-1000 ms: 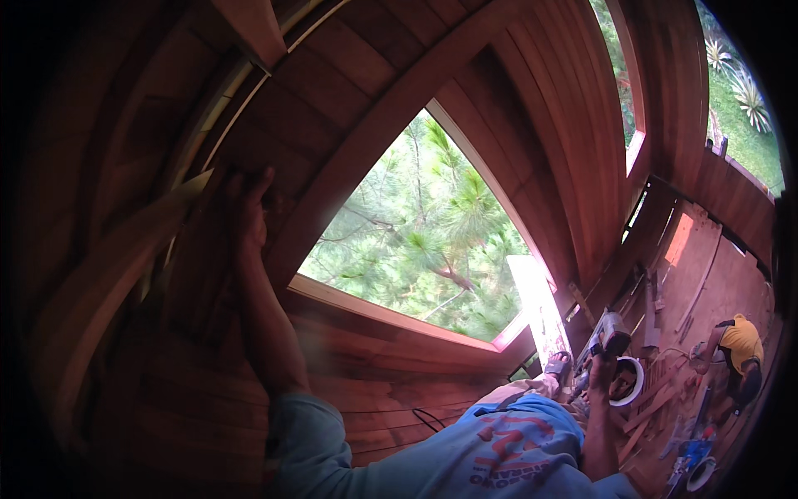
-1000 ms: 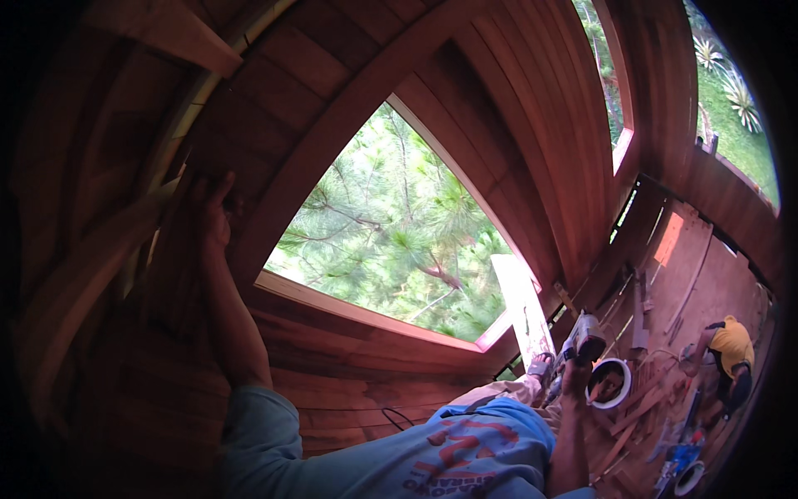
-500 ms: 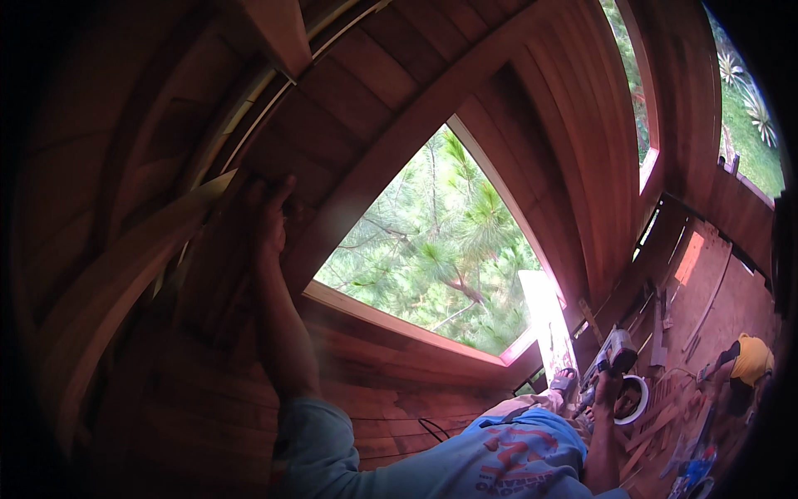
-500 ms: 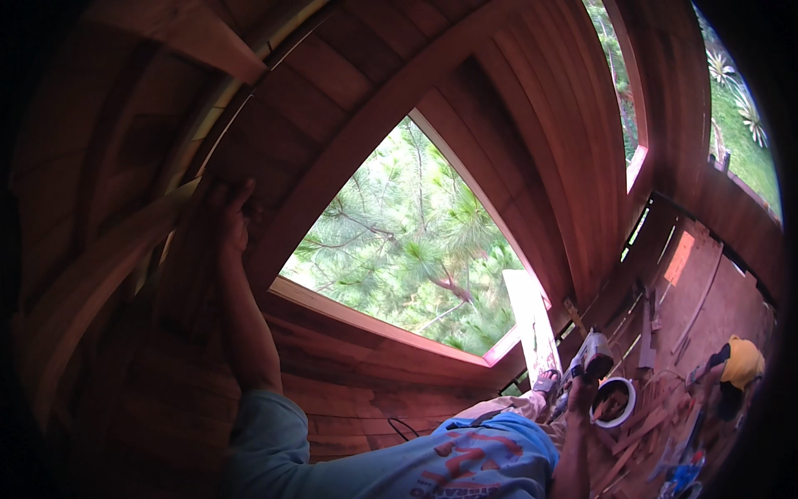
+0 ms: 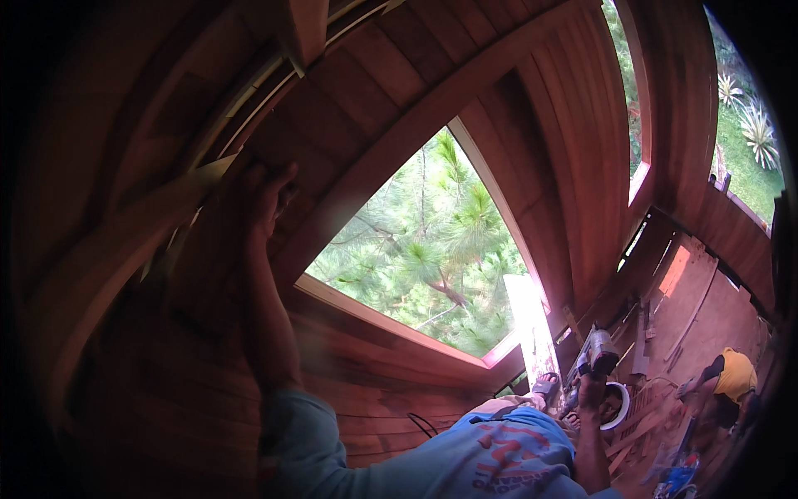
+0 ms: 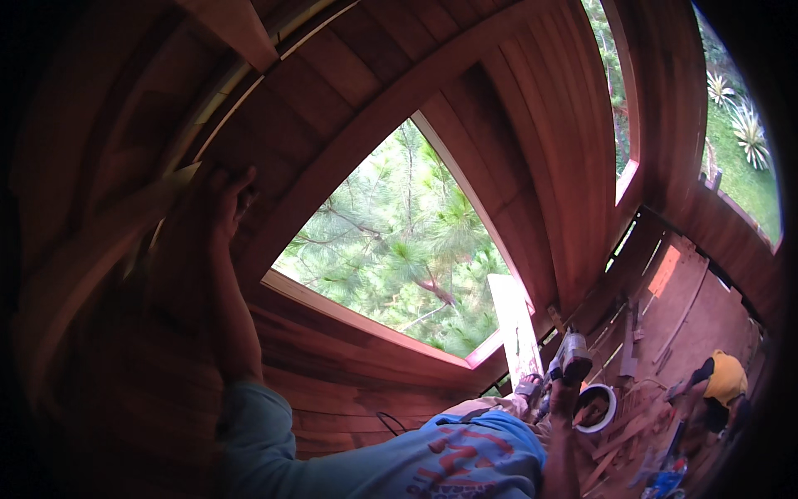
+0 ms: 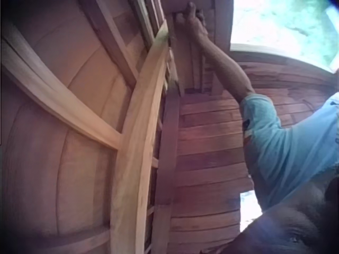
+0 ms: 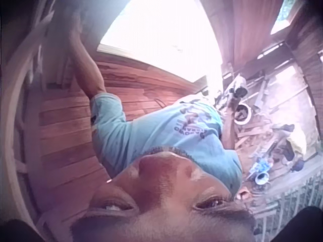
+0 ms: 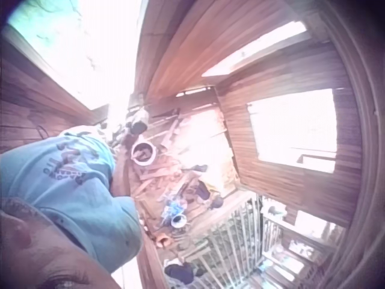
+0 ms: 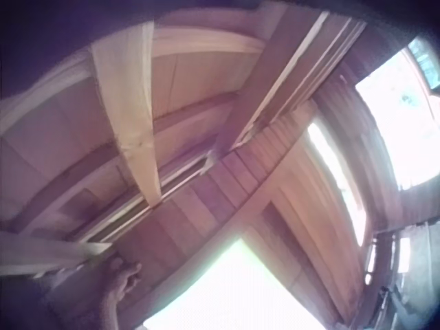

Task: The person installs wooden panels on a curved ceiling using a nail gun. They position each panel, secure it with the nail gun, and repeat the process while another person works nearby on the floor.

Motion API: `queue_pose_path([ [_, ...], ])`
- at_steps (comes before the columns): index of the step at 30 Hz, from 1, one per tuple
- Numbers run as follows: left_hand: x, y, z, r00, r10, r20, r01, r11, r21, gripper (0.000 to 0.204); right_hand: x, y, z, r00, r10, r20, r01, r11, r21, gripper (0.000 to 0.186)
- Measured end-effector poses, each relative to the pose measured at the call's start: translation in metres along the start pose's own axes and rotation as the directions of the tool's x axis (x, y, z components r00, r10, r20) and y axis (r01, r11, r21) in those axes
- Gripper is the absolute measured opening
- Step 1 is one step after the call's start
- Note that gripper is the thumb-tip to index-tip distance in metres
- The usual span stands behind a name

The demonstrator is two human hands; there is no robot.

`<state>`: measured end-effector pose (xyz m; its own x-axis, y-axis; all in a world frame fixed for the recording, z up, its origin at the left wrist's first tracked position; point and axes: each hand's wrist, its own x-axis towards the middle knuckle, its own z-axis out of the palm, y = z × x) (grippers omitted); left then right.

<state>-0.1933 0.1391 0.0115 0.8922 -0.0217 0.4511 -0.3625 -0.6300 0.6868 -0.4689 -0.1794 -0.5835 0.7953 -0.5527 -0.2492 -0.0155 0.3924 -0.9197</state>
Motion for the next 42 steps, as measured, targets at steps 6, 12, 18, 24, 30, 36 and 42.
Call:
queue_pose_path([
  [6,-0.017,0.009,0.002,0.992,0.124,-0.029,-0.119,0.984,0.13,0.027,0.001,-0.056,0.018,0.981,-0.082,0.179,0.085,0.996,-0.012,0.041],
  [12,-0.008,0.011,0.01,0.992,0.123,0.018,-0.123,0.992,0.022,0.024,0.031,-0.078,0.064,0.936,-0.187,0.298,0.229,0.967,-0.111,0.041],
  [18,0.022,-0.026,0.007,0.983,0.165,0.076,-0.162,0.986,-0.037,0.026,0.003,-0.194,0.135,0.858,-0.162,0.488,0.225,0.972,-0.072,0.049],
  [24,0.024,-0.036,-0.01,0.979,0.132,0.154,-0.131,0.991,-0.019,0.028,-0.021,-0.231,0.172,0.841,-0.253,0.479,0.327,0.942,-0.077,0.042],
  [30,0.002,-0.01,-0.01,0.985,0.112,0.129,-0.127,0.985,0.115,0.026,-0.034,-0.243,0.168,0.772,-0.249,0.584,0.399,0.906,-0.14,0.047],
  [36,0.004,-0.023,0.012,0.985,0.17,0.038,-0.15,0.94,-0.306,0.02,-0.039,-0.258,0.177,0.78,-0.297,0.551,0.451,0.877,-0.167,0.035],
  [42,0.006,-0.027,-0.002,0.991,0.099,0.089,-0.073,0.962,-0.264,0.029,-0.037,-0.301,0.216,0.643,-0.402,0.652,0.564,0.824,-0.047,0.023],
])
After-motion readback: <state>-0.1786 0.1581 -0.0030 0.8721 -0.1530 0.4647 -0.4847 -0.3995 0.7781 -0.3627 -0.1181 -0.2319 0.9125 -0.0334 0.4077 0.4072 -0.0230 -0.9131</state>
